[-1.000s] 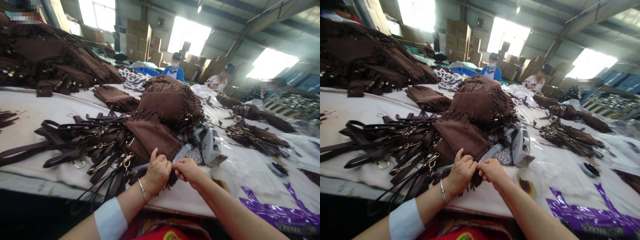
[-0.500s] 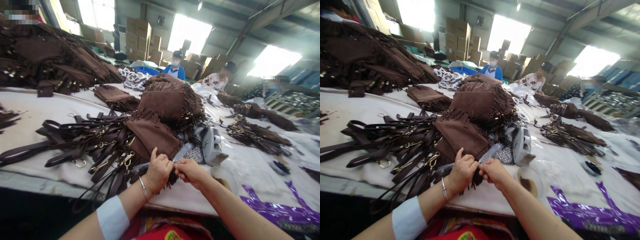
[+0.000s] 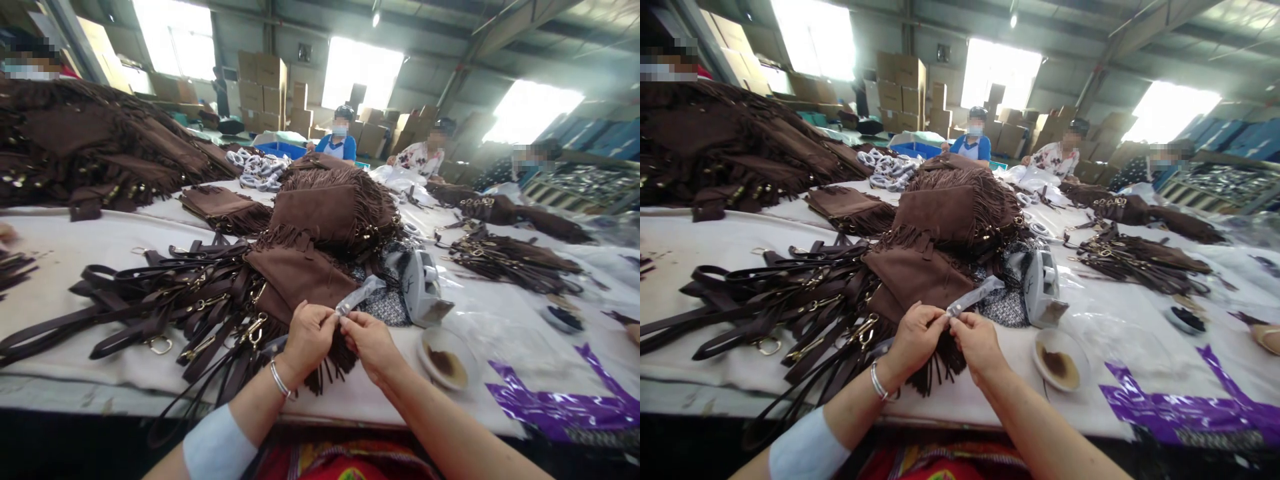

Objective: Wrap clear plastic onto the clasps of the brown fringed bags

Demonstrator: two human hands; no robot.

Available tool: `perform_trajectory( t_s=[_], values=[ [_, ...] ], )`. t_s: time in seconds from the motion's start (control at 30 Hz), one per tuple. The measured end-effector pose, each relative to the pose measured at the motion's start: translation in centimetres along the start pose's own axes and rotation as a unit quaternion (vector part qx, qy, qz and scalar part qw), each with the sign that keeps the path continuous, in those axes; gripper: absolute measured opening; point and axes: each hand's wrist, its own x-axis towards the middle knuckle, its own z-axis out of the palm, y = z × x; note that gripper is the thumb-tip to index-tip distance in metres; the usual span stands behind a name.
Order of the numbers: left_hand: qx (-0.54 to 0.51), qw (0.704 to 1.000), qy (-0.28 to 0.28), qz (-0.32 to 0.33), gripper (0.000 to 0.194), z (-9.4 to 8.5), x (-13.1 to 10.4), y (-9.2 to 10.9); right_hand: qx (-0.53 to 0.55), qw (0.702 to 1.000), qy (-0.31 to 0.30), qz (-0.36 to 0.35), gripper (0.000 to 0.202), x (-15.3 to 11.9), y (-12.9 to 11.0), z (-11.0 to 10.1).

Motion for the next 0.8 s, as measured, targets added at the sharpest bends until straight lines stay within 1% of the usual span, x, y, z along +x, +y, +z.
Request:
perform_trajectory(
  t_s=[0.1, 0.17, 0.23, 0.33, 0.4, 0.47, 0.53, 0.6, 0.7, 0.8],
  values=[
    [-0.103, 0.993, -0.010, -0.060, 0.022, -0.6, 0.7, -0.1, -0.056, 0.996, 0.002, -0.072, 0.022, 0.4, 0.0, 0.6],
    [-0.180, 0.978, -0.017, -0.104, 0.023, -1.0, 0.9, -0.2, -0.123, 0.983, -0.008, -0.138, 0.017, 0.7, -0.2, 0.8],
    [-0.247, 0.959, -0.032, -0.135, 0.026, -1.5, 1.0, -0.4, -0.187, 0.960, -0.030, -0.206, 0.015, 0.9, -0.6, 0.7],
    [-0.303, 0.940, -0.055, -0.145, 0.028, -1.9, 1.0, -0.8, -0.276, 0.912, -0.069, -0.294, 0.015, 1.2, -1.4, 0.4],
    [-0.320, 0.935, -0.064, -0.137, 0.028, -2.1, 1.0, -1.0, -0.326, 0.879, -0.086, -0.338, 0.015, 1.3, -2.0, 0.1],
    [-0.324, 0.935, -0.072, -0.125, 0.029, -2.2, 1.0, -1.2, -0.358, 0.853, -0.097, -0.368, 0.015, 1.5, -2.4, -0.1],
    [-0.316, 0.939, -0.081, -0.108, 0.029, -2.3, 0.9, -1.4, -0.374, 0.830, -0.108, -0.400, 0.017, 1.8, -2.6, -0.3],
    [-0.297, 0.948, -0.083, -0.085, 0.029, -2.5, 0.8, -1.5, -0.388, 0.799, -0.125, -0.442, 0.019, 2.1, -2.7, -0.5],
    [-0.235, 0.969, -0.074, -0.024, 0.029, -2.9, 0.5, -1.6, -0.418, 0.741, -0.153, -0.503, 0.021, 2.6, -3.1, -1.1],
    [-0.154, 0.985, -0.059, 0.055, 0.029, -2.9, 0.2, -1.7, -0.460, 0.686, -0.187, -0.531, 0.024, 3.2, -3.9, -1.4]
  ],
)
